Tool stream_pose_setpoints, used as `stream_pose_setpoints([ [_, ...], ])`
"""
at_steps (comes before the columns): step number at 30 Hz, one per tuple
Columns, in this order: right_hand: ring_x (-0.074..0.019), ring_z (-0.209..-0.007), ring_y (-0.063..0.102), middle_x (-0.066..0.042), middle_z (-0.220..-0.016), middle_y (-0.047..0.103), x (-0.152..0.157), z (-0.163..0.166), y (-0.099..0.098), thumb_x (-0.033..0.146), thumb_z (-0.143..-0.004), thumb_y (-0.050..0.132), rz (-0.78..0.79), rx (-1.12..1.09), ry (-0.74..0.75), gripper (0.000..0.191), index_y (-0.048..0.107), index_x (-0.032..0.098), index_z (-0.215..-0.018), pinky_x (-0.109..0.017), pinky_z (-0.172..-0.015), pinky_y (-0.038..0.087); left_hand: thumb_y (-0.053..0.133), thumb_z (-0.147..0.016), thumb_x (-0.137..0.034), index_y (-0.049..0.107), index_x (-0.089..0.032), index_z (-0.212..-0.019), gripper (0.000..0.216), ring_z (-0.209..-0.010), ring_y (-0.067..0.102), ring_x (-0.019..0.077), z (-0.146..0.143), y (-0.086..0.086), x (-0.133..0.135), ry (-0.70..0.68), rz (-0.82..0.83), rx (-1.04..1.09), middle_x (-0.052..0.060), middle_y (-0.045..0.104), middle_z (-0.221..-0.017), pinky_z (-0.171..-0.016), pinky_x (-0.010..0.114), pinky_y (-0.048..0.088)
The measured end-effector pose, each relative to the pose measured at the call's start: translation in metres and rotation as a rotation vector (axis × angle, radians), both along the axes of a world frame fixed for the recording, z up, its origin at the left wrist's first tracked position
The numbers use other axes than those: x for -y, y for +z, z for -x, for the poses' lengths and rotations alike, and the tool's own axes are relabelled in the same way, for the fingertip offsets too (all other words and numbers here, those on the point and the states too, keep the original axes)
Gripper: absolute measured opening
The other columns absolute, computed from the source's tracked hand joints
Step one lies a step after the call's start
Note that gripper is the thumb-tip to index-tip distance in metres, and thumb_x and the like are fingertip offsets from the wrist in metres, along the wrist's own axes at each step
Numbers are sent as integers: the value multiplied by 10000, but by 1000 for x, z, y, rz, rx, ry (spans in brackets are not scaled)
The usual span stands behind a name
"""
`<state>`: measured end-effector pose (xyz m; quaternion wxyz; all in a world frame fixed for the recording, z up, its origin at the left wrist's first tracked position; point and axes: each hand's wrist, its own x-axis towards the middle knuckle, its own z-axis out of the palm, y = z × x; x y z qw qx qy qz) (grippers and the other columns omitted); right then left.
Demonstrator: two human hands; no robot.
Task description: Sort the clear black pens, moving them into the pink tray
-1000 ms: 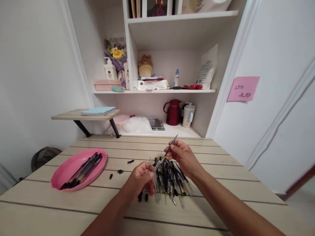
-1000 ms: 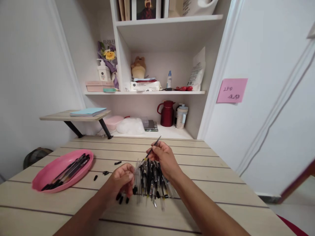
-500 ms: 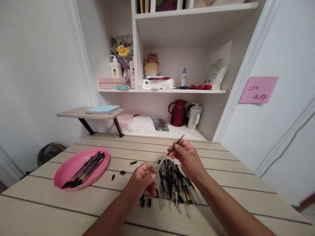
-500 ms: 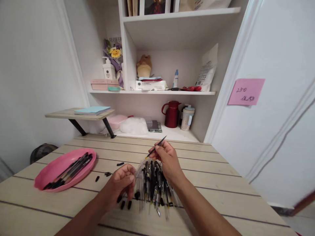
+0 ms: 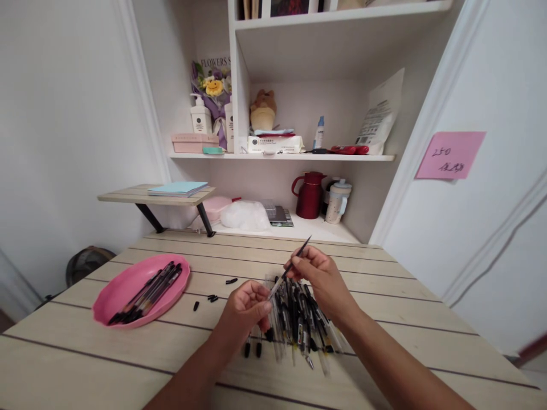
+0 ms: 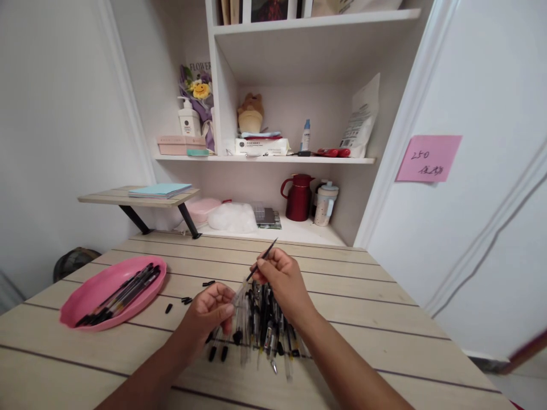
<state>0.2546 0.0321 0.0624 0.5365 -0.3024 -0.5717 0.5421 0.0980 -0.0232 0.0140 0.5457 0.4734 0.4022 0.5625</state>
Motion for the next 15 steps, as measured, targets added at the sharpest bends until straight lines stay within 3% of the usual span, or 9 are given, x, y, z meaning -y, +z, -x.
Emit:
stream_pose_setpoints([
  [6,-110,-598,562,-44,-816,631,3,3,-1,396,-685,591,51,77,84,288,582,159,-850,-243,-566,413,636,-662,-254,554,-125,-840,235,-477,529,97,6,-4,-4,-14,42,64,13,579,-605,-469,208,377],
  [12,-120,-606,578,-51,-788,634,-31,-27,0,398,-688,569,0,163,-118,268,582,159,-810,-244,-562,417,610,-700,-225,576,-141,-877,199,-552,543,97,14,-8,-8,-85,55,280,21,586,-676,-535,212,402],
  [15,-123,-578,572,-51,-738,634,-54,-51,-7,347,-705,529,-14,455,-227,206,577,153,-757,-237,-537,406,603,-707,-191,572,-152,-844,146,-579,541,94,19,-7,-10,-130,55,366,18,581,-697,-556,209,410],
])
